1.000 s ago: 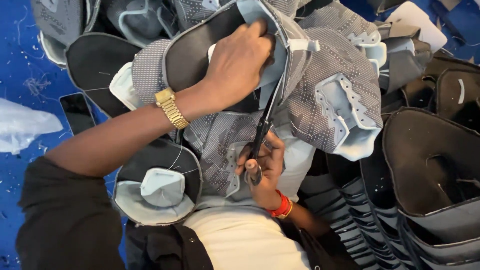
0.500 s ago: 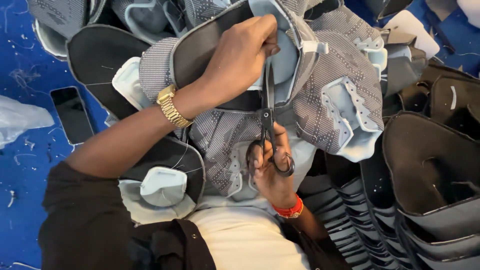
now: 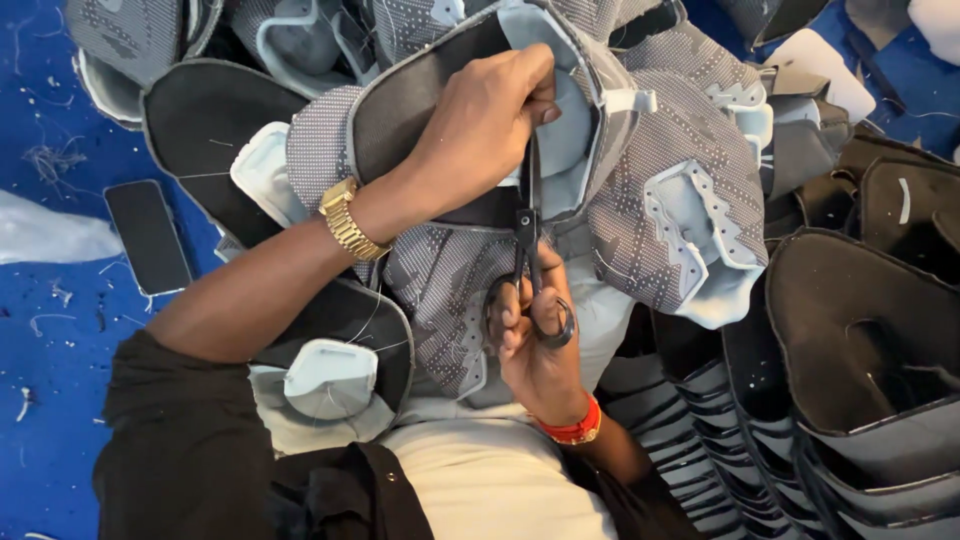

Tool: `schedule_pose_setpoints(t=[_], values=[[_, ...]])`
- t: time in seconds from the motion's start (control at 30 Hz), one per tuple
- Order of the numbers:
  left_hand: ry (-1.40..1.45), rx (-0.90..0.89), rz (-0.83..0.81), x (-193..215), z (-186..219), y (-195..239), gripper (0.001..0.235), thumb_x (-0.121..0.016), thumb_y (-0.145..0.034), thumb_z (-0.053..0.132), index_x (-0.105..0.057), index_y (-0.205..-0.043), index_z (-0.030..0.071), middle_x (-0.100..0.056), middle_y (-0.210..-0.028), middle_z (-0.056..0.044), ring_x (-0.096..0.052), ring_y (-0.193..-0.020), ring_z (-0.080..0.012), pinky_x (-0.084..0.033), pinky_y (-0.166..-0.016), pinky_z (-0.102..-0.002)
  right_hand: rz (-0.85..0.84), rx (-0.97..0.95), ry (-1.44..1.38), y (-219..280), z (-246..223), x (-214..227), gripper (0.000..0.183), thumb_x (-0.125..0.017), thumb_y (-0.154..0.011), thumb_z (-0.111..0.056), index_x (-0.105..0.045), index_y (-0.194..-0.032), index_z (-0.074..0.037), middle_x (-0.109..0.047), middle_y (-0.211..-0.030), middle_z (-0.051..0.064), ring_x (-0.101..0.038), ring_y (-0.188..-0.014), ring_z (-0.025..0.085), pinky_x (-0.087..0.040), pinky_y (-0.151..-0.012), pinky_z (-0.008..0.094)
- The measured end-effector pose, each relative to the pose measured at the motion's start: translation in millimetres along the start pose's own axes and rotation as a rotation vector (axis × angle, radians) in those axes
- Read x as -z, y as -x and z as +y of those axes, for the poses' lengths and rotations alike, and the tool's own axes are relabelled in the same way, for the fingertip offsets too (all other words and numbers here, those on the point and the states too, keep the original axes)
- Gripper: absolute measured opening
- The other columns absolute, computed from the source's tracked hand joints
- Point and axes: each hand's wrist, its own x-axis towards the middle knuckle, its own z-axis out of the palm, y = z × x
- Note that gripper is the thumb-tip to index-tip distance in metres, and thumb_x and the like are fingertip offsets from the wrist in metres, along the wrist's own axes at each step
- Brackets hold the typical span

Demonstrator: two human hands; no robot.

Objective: The person trims excess material and loose threads from shoe uppers using a pair of scissors.

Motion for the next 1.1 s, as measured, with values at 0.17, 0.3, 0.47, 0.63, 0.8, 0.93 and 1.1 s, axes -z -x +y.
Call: schedule_pose_setpoints(t=[0.17,0.3,0.47,0.63,0.8,0.93,1.1], values=[[0.005,0.021,0.007,1,6,0,0.020,-0.073,-0.094,0.000,-0.054,-0.099,-0.002,-0.067,-0.093,-0.018,-0.067,-0.090,-0.0402,-0.049,-0.073,-0.047,0.037,-0.006,0.079,1,-3,10,0.063,-0.066,-0.104,-0.040,-0.034,-0.152,-0.013,-0.055,-0.090,0.006,-0.055,-0.068,0.007,-0.049,-0.059,0.019],[-0.102,-0.024,-0.021,1,6,1,0.022,-0.075,-0.090,0.004,-0.058,-0.102,-0.002,-0.065,-0.101,-0.019,-0.065,-0.096,-0.0416,-0.050,-0.077,-0.050,0.046,0.116,0.161,7,10,22,0.067,-0.068,-0.104,-0.040,-0.034,-0.155,-0.012,-0.056,-0.094,0.007,-0.055,-0.073,0.010,-0.050,-0.061,0.019],[-0.251,-0.058,-0.041,-11,3,0,0.018,-0.077,-0.082,0.006,-0.065,-0.094,0.002,-0.063,-0.100,-0.019,-0.066,-0.093,-0.0408,-0.051,-0.077,-0.051,0.076,0.312,0.099,5,18,29,0.065,-0.071,-0.102,-0.035,-0.034,-0.151,-0.013,-0.054,-0.107,0.002,-0.058,-0.083,0.017,-0.054,-0.062,0.027],[-0.341,-0.042,-0.041,-17,-5,-1,0.010,-0.069,-0.080,-0.003,-0.063,-0.086,0.003,-0.062,-0.100,-0.019,-0.066,-0.093,-0.0401,-0.052,-0.078,-0.051,0.053,0.337,0.151,0,18,30,0.065,-0.072,-0.102,-0.033,-0.035,-0.151,-0.011,-0.053,-0.109,0.002,-0.058,-0.086,0.018,-0.054,-0.063,0.027],[-0.316,-0.013,-0.048,-17,-6,-1,0.016,-0.063,-0.081,-0.008,-0.057,-0.095,-0.001,-0.061,-0.099,-0.021,-0.064,-0.096,-0.0430,-0.050,-0.079,-0.053,0.017,0.169,-0.029,-3,5,22,0.063,-0.070,-0.104,-0.035,-0.036,-0.151,-0.010,-0.054,-0.097,0.005,-0.057,-0.086,0.016,-0.054,-0.067,0.026],[-0.336,-0.011,-0.038,-17,-11,1,0.018,-0.062,-0.082,-0.008,-0.055,-0.098,-0.002,-0.061,-0.099,-0.022,-0.064,-0.097,-0.0434,-0.050,-0.081,-0.053,-0.010,0.142,-0.006,-4,1,16,0.064,-0.070,-0.103,-0.037,-0.037,-0.152,-0.010,-0.057,-0.095,0.009,-0.057,-0.083,0.014,-0.052,-0.068,0.023],[-0.287,-0.018,-0.059,-17,-12,2,0.020,-0.061,-0.083,-0.009,-0.053,-0.100,-0.003,-0.060,-0.100,-0.023,-0.062,-0.097,-0.0450,-0.048,-0.081,-0.055,-0.002,0.101,-0.012,-5,-7,12,0.062,-0.067,-0.106,-0.039,-0.038,-0.151,-0.008,-0.057,-0.093,0.010,-0.055,-0.078,0.012,-0.050,-0.068,0.020]])
